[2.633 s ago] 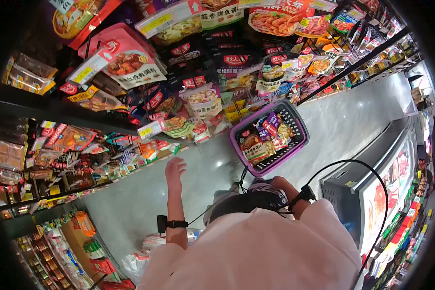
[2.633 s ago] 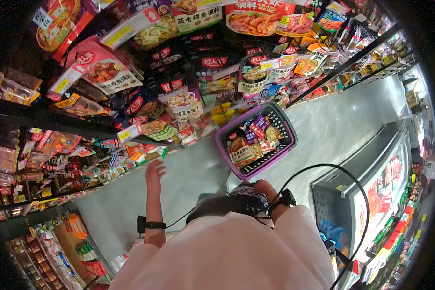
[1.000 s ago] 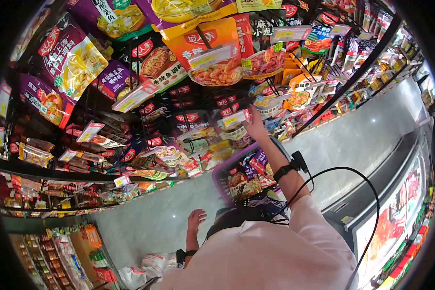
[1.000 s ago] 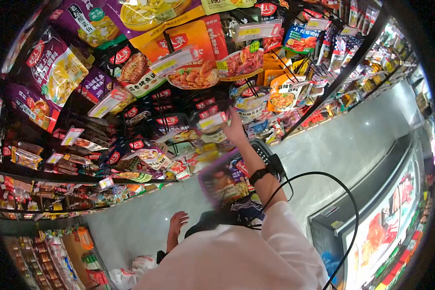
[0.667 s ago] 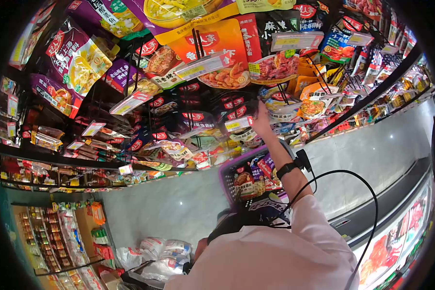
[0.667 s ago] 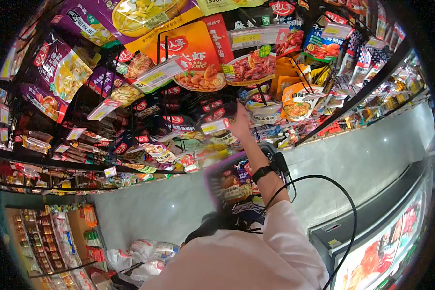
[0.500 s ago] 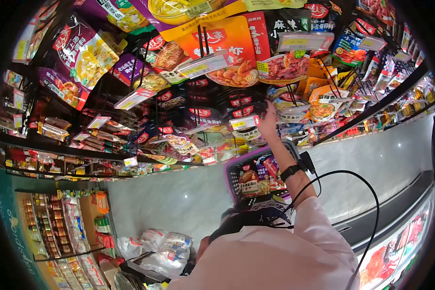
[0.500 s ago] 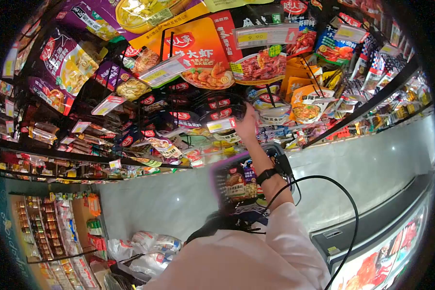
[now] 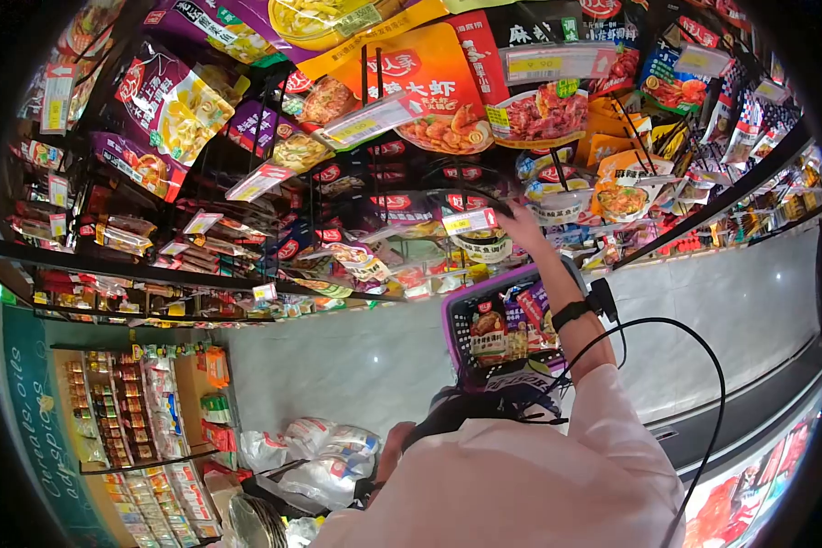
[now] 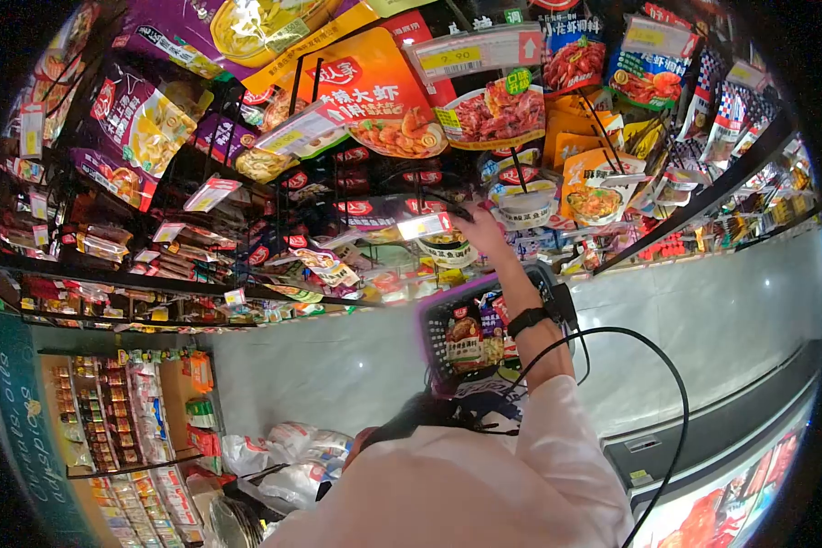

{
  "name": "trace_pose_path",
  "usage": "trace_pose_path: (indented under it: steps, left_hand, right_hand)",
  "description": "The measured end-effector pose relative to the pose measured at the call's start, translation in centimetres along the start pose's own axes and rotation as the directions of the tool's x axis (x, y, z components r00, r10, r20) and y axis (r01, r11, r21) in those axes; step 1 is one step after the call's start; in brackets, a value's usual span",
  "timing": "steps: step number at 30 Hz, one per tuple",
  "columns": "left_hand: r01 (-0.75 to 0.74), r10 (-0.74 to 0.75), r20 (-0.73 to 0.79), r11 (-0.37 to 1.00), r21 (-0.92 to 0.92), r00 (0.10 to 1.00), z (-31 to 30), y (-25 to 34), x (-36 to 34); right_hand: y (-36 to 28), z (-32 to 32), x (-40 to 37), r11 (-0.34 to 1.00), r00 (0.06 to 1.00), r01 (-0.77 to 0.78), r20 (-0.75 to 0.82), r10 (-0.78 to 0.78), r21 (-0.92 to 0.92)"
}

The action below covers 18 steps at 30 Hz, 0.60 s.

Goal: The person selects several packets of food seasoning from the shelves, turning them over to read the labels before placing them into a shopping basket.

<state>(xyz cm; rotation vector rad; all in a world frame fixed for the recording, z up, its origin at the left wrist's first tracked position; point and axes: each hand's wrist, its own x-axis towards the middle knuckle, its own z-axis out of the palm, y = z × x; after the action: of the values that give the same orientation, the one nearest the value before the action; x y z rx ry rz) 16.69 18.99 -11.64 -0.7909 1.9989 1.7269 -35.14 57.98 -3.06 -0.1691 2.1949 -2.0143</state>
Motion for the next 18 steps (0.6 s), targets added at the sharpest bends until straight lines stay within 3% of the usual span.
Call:
trace_pose_path:
  steps: [3,4,5,7,8,10,12,13,16,18]
  left_hand:
    - [-0.175,0.153,0.1,0.945,0.278,0.983,-1.2,-3.3,1.5]
    - [-0.129,0.111,0.087,0.96,0.249,0.99,-1.3,-4.1,1.2]
    - [-0.085,0.069,0.078,0.971,0.222,0.995,-1.1,-4.1,1.2]
    - [-0.021,0.011,0.089,0.993,0.117,0.996,-1.4,-6.3,2.2]
    - [-0.197,0.162,0.145,0.943,0.269,0.976,-1.5,-6.3,2.1]
    - [-0.518,0.409,0.319,0.688,0.508,0.855,-1.8,-6.4,2.3]
    - [-0.506,0.394,0.318,0.635,0.583,0.862,-2.0,-8.2,2.9]
    - [-0.5,0.389,0.318,0.606,0.619,0.865,-2.0,-9.1,3.3]
    - [-0.27,0.192,0.196,0.786,0.557,0.962,-1.6,-9.0,3.7]
    - [0.048,-0.067,0.05,0.948,0.314,0.997,-0.7,-6.6,3.3]
  right_hand:
    - [-1.4,0.3,-1.5,0.982,0.985,0.164,-0.036,-0.167,-0.089]
    - [-1.8,0.5,-2.1,0.962,0.968,0.234,-0.062,-0.244,-0.142]
    - [-1.0,0.8,-2.2,0.968,0.966,0.241,-0.077,-0.246,-0.07]
    - [-3.1,-0.1,-3.7,0.99,0.99,0.114,-0.076,-0.12,-0.076]
    - [-3.8,-0.3,-4.7,0.996,0.996,0.048,-0.074,-0.054,-0.08]
    - [-3.5,-0.6,-5.9,0.992,0.984,0.127,-0.12,-0.128,-0.018]
    - [-2.9,-1.4,-6.9,0.984,0.971,0.175,-0.159,-0.176,-0.02]
    - [-0.9,-2.2,-7.2,0.999,1.0,-0.004,0.012,0.004,0.042]
    - [-0.7,-2.2,-10.0,0.991,0.995,-0.092,0.03,0.096,-0.094]
    - [-0.6,-1.4,-12.3,1.0,1.0,0.001,0.03,0.0,-0.016]
